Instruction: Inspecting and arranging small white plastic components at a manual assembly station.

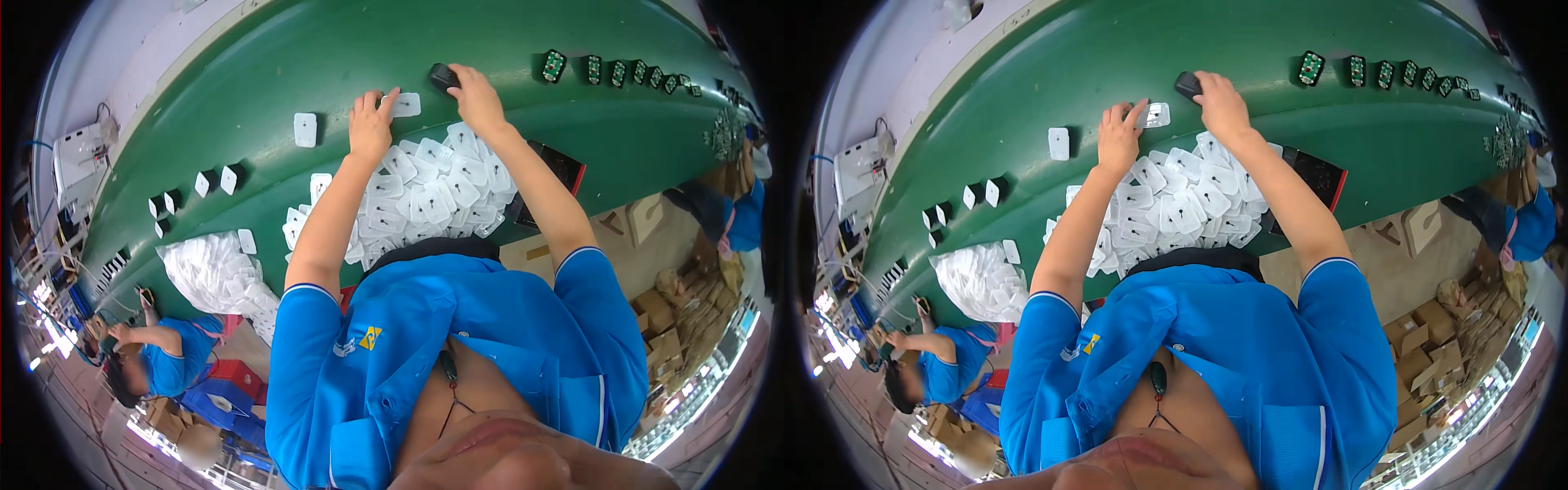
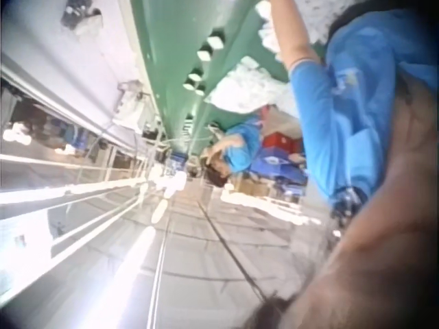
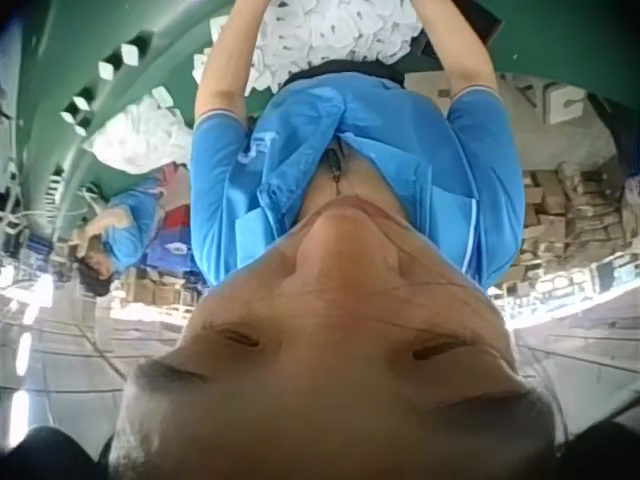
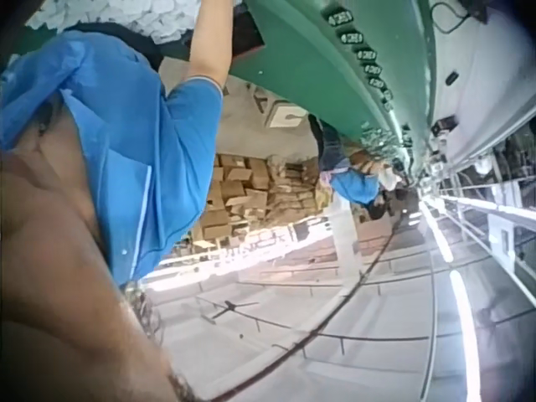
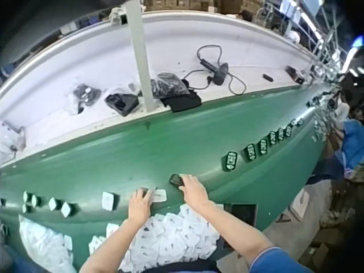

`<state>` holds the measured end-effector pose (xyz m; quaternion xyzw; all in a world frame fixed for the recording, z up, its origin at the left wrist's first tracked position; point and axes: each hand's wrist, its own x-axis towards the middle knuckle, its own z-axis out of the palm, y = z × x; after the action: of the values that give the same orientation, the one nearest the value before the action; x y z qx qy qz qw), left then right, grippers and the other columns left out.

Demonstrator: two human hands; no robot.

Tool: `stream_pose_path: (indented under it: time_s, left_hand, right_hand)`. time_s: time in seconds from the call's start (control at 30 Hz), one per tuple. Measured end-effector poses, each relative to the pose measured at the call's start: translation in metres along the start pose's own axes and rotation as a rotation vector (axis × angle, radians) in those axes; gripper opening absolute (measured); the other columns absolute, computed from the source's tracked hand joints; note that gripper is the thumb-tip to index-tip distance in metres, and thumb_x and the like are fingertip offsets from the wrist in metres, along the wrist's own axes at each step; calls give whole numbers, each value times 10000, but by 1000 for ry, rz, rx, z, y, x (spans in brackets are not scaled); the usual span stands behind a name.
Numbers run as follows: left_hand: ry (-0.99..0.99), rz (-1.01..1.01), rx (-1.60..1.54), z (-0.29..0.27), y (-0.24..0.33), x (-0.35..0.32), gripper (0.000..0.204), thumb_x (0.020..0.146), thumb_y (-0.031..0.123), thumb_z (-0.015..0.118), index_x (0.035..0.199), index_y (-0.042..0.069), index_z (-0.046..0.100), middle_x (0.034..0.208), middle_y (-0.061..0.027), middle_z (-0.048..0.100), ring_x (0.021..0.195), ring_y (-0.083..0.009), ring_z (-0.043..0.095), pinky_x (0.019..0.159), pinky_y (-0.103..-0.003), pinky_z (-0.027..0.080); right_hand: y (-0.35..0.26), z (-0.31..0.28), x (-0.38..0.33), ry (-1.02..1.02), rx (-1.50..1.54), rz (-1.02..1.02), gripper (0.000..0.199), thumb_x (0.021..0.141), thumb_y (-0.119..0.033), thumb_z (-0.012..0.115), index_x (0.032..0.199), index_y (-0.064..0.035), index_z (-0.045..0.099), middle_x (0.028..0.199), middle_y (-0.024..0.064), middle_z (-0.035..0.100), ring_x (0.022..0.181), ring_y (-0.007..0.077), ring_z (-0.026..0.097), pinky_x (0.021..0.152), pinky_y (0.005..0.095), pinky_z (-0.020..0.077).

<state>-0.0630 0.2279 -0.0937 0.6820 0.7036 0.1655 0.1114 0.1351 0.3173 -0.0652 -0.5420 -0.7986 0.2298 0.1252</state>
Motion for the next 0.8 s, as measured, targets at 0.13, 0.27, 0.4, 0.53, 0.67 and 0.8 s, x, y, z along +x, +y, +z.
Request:
stream_pose_path:
  time_s: [0.13,0.27,0.4,0.53,0.67,0.8]
  left_hand:
    - [26,-34,-228,-1,-12,-6,588,713,-59,573,1256,156,507,1116,-79,517,966,-264,497,867,-351,426]
    - [59,-137,-566,-3,-16,-16,609,723,-97,495,1295,111,471,1226,-85,524,1088,-260,492,937,-339,402]
    - [32,-18,-505,-7,-17,-23,568,753,-50,473,1301,102,464,1316,-77,475,1185,-243,453,975,-315,375]
    - [5,57,-368,-8,-20,-25,540,772,-4,459,1303,92,459,1354,-52,455,1215,-231,440,988,-309,367]
    - [-6,103,-215,-10,-17,-26,519,785,39,448,1302,86,460,1361,-20,451,1214,-221,439,990,-314,367]
    - [16,122,-105,-11,-11,-27,498,802,77,435,1299,91,465,1360,5,453,1216,-210,436,996,-317,364]
  right_hand:
    - [-31,18,-6,12,90,-209,348,776,-70,607,1116,-50,534,1080,66,584,1001,251,540,848,332,448]
    - [-49,26,-5,-90,9,-360,374,747,-60,611,1114,-59,540,1087,49,586,1002,229,540,846,318,452]
    - [-56,35,-2,-63,-122,-443,312,756,-76,567,1067,-60,551,1031,55,591,937,226,542,805,308,461]
    - [-59,40,-5,-34,-213,-476,333,750,-77,577,1082,-66,553,1065,41,588,949,206,542,813,297,461]
    - [-57,45,-12,29,-271,-499,372,744,-73,599,1112,-71,553,1119,23,584,981,185,542,834,287,459]
    - [-53,49,-16,144,-297,-550,361,750,-75,592,1109,-68,559,1122,21,584,978,181,542,830,282,461]
